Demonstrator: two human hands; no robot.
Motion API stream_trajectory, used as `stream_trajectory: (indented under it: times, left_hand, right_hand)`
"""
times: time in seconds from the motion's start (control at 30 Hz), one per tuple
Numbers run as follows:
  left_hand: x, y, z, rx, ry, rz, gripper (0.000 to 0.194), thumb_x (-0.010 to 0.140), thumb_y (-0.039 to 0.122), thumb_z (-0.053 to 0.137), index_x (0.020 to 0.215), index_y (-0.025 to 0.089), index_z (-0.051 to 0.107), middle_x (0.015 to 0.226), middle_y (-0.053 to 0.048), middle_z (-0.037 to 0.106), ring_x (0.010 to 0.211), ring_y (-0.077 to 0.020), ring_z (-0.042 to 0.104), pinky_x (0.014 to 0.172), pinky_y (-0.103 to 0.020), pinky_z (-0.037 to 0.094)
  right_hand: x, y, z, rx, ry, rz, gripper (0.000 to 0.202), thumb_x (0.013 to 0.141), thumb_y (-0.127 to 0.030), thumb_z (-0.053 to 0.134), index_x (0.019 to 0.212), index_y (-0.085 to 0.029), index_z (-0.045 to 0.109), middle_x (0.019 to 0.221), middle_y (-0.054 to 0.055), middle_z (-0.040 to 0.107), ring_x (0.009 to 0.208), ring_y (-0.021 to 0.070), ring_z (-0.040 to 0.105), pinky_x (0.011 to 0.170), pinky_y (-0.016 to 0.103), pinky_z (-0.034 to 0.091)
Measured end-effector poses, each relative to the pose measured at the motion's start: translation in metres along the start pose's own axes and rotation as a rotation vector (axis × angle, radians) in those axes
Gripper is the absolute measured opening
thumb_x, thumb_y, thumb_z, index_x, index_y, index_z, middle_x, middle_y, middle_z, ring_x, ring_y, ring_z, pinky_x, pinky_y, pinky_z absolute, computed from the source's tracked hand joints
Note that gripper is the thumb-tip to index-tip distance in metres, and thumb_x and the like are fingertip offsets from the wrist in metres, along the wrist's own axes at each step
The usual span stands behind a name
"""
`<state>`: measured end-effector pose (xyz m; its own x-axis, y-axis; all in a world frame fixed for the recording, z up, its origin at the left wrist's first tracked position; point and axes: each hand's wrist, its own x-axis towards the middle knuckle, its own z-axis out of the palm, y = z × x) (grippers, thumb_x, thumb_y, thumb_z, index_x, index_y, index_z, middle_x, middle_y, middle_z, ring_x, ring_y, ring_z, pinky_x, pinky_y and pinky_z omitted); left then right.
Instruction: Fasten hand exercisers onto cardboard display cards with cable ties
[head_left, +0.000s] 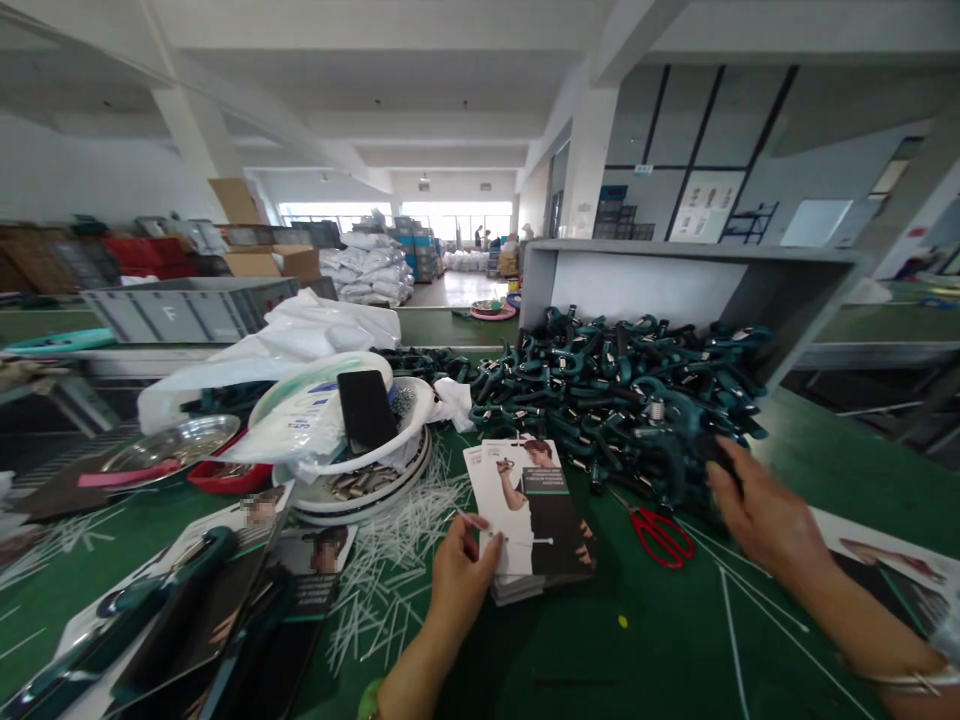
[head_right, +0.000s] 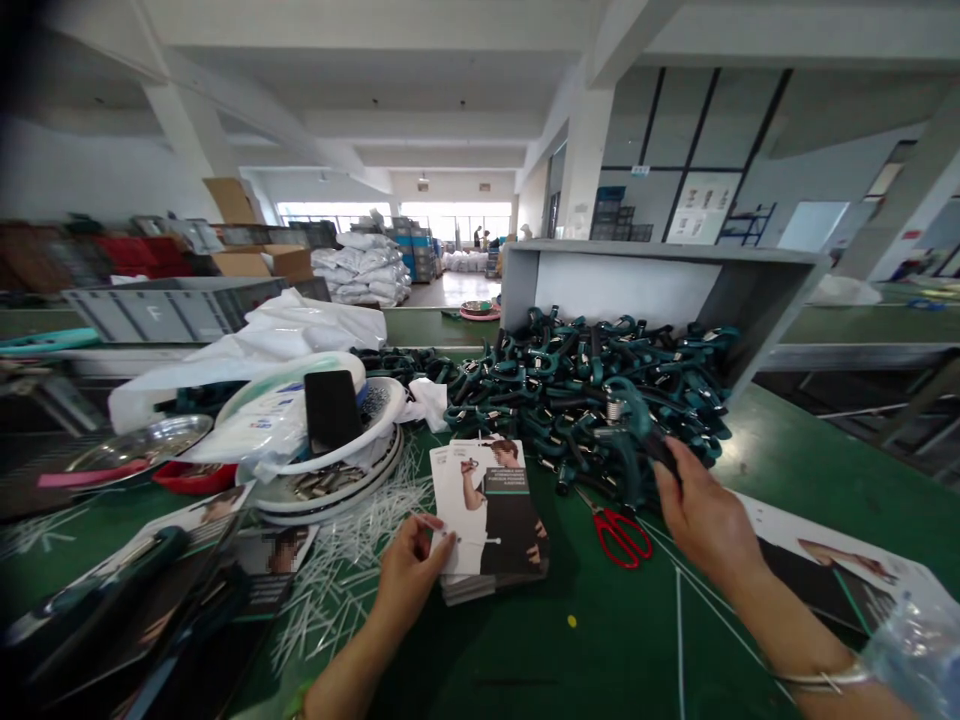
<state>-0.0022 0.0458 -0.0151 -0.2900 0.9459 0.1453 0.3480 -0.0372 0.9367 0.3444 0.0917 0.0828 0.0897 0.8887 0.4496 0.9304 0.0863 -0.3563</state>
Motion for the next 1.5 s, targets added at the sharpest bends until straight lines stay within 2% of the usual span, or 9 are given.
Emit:
stream_trajectory:
  times: [0.17,0.3,0.47,0.77,0.9,1.0,1.1,1.27,1.5]
  left_hand:
    - [-0.002,-0.003,0.004,-0.091,-0.053,0.013,0.026,0.074,0.039,0.060,0.087,0.018,0.052,0.052,0.010,0.033,0.048,-0.0103,0.036,0.052,-0.022,0.030]
    - [-0.003,-0.003,0.003,-0.142,-0.069,0.009,0.024,0.074,0.038,0.059,0.086,0.019,0.050,0.051,0.011,0.030,0.047,-0.0098,0.033,0.051,-0.022,0.028]
    - [-0.003,-0.001,0.005,-0.149,-0.067,-0.017,0.024,0.073,0.038,0.060,0.084,0.019,0.049,0.050,0.011,0.030,0.047,-0.0095,0.032,0.050,-0.021,0.027]
    - [-0.002,0.002,-0.012,-0.265,-0.101,-0.065,0.036,0.081,0.045,0.049,0.103,0.017,0.052,0.052,0.008,0.037,0.047,-0.0112,0.040,0.049,-0.022,0.030]
    - [0.026,0.024,-0.039,-0.003,0.111,0.020,0.044,0.081,0.051,0.048,0.107,0.017,0.059,0.061,0.003,0.049,0.057,-0.0151,0.049,0.056,-0.025,0.037]
    - [0.060,0.052,-0.037,0.359,0.025,0.183,0.041,0.073,0.048,0.061,0.103,0.020,0.068,0.095,-0.009,0.063,0.088,-0.0241,0.058,0.078,-0.033,0.042]
    - [0.086,0.074,-0.013,0.578,-0.163,0.226,0.033,0.073,0.045,0.062,0.098,0.025,0.072,0.108,-0.011,0.065,0.100,-0.0289,0.058,0.082,-0.036,0.042]
    - [0.095,0.078,0.024,0.562,-0.220,0.281,0.018,0.077,0.038,0.061,0.085,0.030,0.074,0.092,-0.004,0.072,0.086,-0.0247,0.064,0.072,-0.032,0.043]
    - [0.079,0.067,0.017,0.542,-0.247,0.452,0.015,0.079,0.026,0.060,0.085,0.028,0.074,0.089,-0.002,0.073,0.087,-0.0198,0.062,0.079,-0.031,0.040]
  right_hand:
    - [0.015,-0.124,0.023,0.827,-0.431,0.228,0.050,0.085,-0.051,0.038,0.124,-0.021,0.044,0.056,-0.007,0.045,0.034,0.0073,0.032,0.034,0.019,0.026]
    - [0.027,-0.172,0.048,0.874,-0.603,0.328,0.040,0.086,-0.042,0.037,0.119,-0.020,0.048,0.049,-0.009,0.039,0.032,0.0052,0.025,0.033,0.015,0.017]
    - [0.008,-0.162,0.061,0.684,-0.693,0.302,0.039,0.088,-0.035,0.037,0.119,-0.017,0.052,0.043,-0.008,0.042,0.033,0.0076,0.033,0.034,0.016,0.021]
    - [-0.010,-0.142,0.059,0.084,-0.556,-0.261,0.031,0.086,-0.034,0.046,0.108,-0.022,0.065,0.079,0.005,0.070,0.068,0.0192,0.065,0.058,0.026,0.044]
    - [-0.001,-0.148,0.052,0.097,-0.547,-0.447,0.036,0.078,-0.029,0.055,0.112,-0.023,0.064,0.088,0.005,0.069,0.084,0.0215,0.065,0.069,0.029,0.047]
    - [-0.001,-0.154,0.059,0.028,-0.513,-0.619,0.030,0.070,-0.022,0.061,0.098,-0.024,0.071,0.111,0.011,0.063,0.105,0.0270,0.058,0.080,0.034,0.047]
    - [-0.004,-0.158,0.072,-0.010,-0.474,-0.635,0.018,0.072,-0.018,0.058,0.082,-0.022,0.073,0.096,0.011,0.066,0.094,0.0261,0.062,0.075,0.034,0.048]
    - [-0.006,-0.153,0.087,0.058,-0.417,-0.619,0.016,0.077,-0.016,0.055,0.074,-0.019,0.070,0.089,0.008,0.065,0.090,0.0217,0.062,0.072,0.029,0.048]
    - [-0.012,-0.140,0.106,0.433,-0.251,-0.455,0.019,0.084,-0.029,0.053,0.072,-0.018,0.063,0.074,0.005,0.060,0.079,0.0190,0.061,0.070,0.029,0.047]
